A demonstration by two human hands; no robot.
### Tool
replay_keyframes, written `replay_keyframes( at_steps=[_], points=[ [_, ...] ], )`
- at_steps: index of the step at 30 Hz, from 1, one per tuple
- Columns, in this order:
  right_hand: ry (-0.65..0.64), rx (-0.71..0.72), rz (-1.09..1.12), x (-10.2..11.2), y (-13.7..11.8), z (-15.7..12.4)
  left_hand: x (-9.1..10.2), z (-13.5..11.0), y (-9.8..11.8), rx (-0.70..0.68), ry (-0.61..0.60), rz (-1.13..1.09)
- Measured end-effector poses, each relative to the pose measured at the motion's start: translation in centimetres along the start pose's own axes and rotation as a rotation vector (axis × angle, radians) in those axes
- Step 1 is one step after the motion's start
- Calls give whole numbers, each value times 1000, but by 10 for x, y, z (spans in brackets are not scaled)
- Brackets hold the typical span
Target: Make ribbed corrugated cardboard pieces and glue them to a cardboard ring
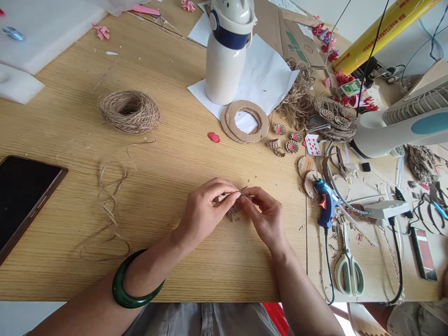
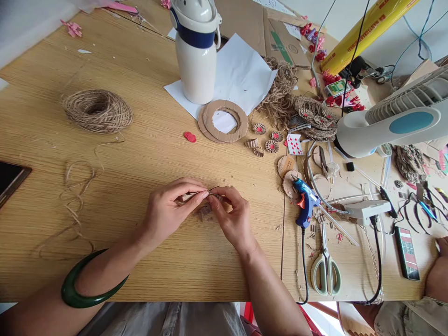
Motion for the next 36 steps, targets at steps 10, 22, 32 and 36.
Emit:
replay_keyframes(
  at_steps=[10, 22, 32, 36],
  points=[
    [-67, -89, 180, -4, 5, 2, 2, 1, 4, 49, -4, -49],
    [-156, -241, 375, -8, 4, 2, 1, 0, -14, 452, 16, -385],
    [-165, -258, 420, -9, 8, 2, -1, -3, -18, 521, 61, -473],
    [-145, -282, 456, -9, 6, 2, -2, -3, -19, 521, 77, -519]
  ],
)
Point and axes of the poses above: each hand's wrist, its own z-axis towards the middle knuckle, its own x-axis out of the back of the hand, y = z × x, the point moved 5 cm from there along z, towards the middle knuckle, and after that the axes turned 15 degrees about -z, right-handed, at the moved point
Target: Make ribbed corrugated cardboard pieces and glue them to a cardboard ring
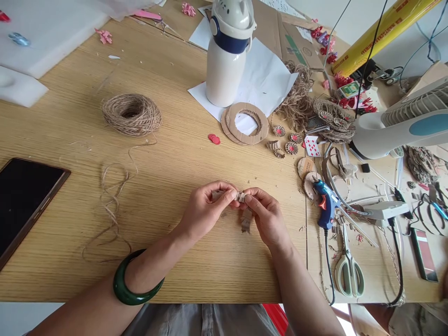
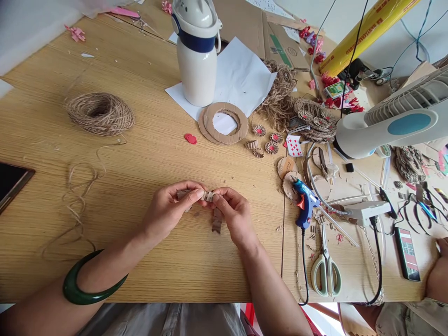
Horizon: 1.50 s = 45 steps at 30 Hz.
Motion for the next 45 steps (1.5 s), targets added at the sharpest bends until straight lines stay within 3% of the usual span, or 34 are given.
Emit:
replay_keyframes(
  at_steps=[4, 9, 17, 23, 31, 39, 45],
  points=[
    [6, 13, -22, 0, -1, -1, 0, 1, -3, 28, 2, -31],
    [59, 52, -120, 3, -3, -1, 0, 1, -1, -13, -10, 89],
    [97, 114, -223, 1, -4, -1, 0, -1, 9, -257, 1, 349],
    [54, 67, -180, 0, -3, -1, -3, -3, 11, -277, -24, 356],
    [112, 73, -122, 4, -5, -1, -14, -11, 27, -652, -127, 533],
    [161, 93, -148, 6, -8, -3, -17, -11, 22, -701, -204, 570],
    [102, 69, -58, 5, -4, -2, -17, -14, 23, -755, -177, 577]
  ],
)
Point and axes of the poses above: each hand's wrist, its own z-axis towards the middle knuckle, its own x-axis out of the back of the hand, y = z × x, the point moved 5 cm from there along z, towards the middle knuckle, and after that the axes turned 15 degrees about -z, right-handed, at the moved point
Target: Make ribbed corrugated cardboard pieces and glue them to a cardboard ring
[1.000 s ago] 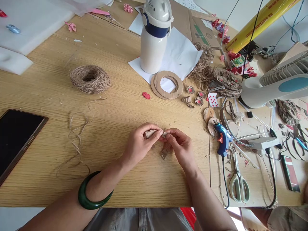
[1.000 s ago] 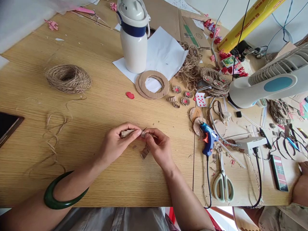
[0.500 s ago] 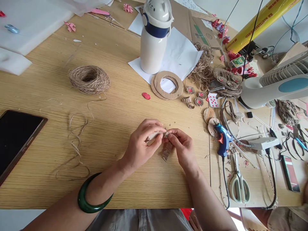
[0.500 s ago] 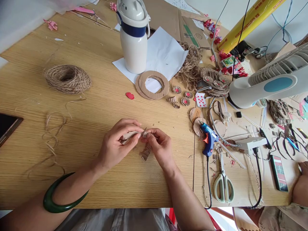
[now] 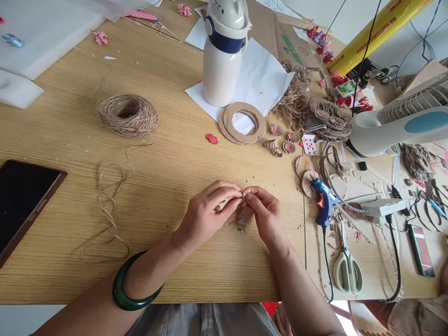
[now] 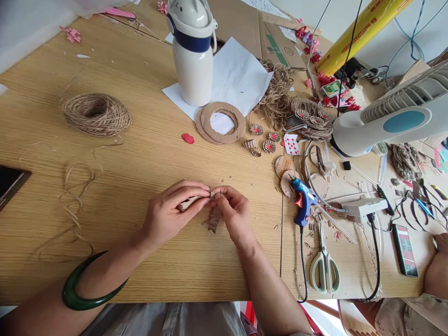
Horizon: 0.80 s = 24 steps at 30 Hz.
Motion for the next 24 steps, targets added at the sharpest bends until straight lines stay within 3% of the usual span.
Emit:
replay_keyframes(
  at_steps=[15, 24],
  points=[
    [-14, 9, -80, -2, 1, -1, -3, -1, -1, 9, -73, 48],
    [-22, -9, -1, -2, 3, 0, -1, -2, 1, -18, -12, 76]
  ],
)
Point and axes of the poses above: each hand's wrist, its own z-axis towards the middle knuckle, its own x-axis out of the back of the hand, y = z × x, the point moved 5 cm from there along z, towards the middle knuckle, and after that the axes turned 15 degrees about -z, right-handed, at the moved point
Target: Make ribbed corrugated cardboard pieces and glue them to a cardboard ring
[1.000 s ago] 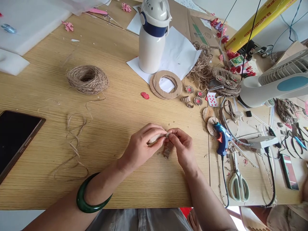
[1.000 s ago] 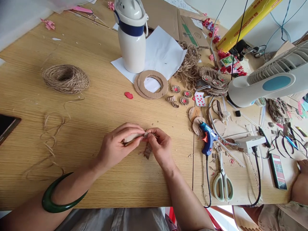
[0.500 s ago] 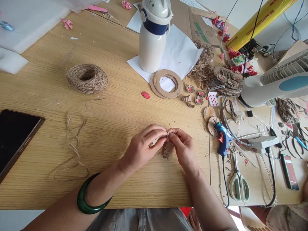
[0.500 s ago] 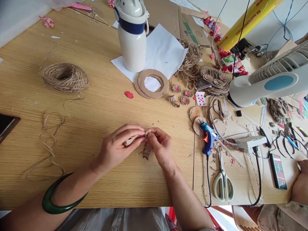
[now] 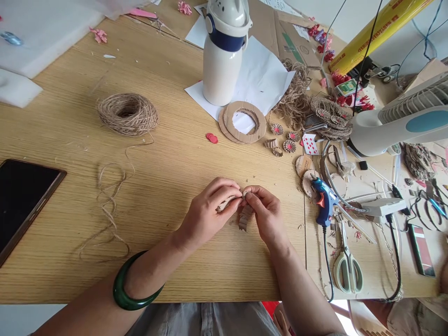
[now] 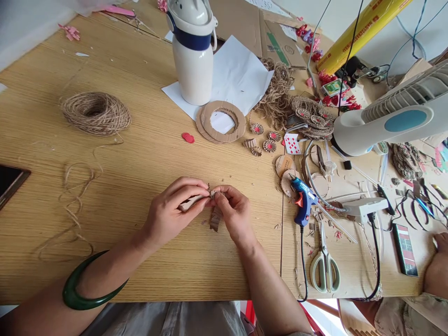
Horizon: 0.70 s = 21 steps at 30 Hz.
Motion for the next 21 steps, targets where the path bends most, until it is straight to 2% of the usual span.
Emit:
replay_keyframes(
  at_steps=[12, 17, 21],
  points=[
    [76, 76, -199, 5, -8, -2, 2, 0, -3, 10, -35, -26],
    [28, 29, -113, 0, -7, -3, -2, 1, -3, -37, -156, 78],
    [-30, -20, 38, -4, -3, -3, 1, 4, -3, -6, -117, -14]
  ],
)
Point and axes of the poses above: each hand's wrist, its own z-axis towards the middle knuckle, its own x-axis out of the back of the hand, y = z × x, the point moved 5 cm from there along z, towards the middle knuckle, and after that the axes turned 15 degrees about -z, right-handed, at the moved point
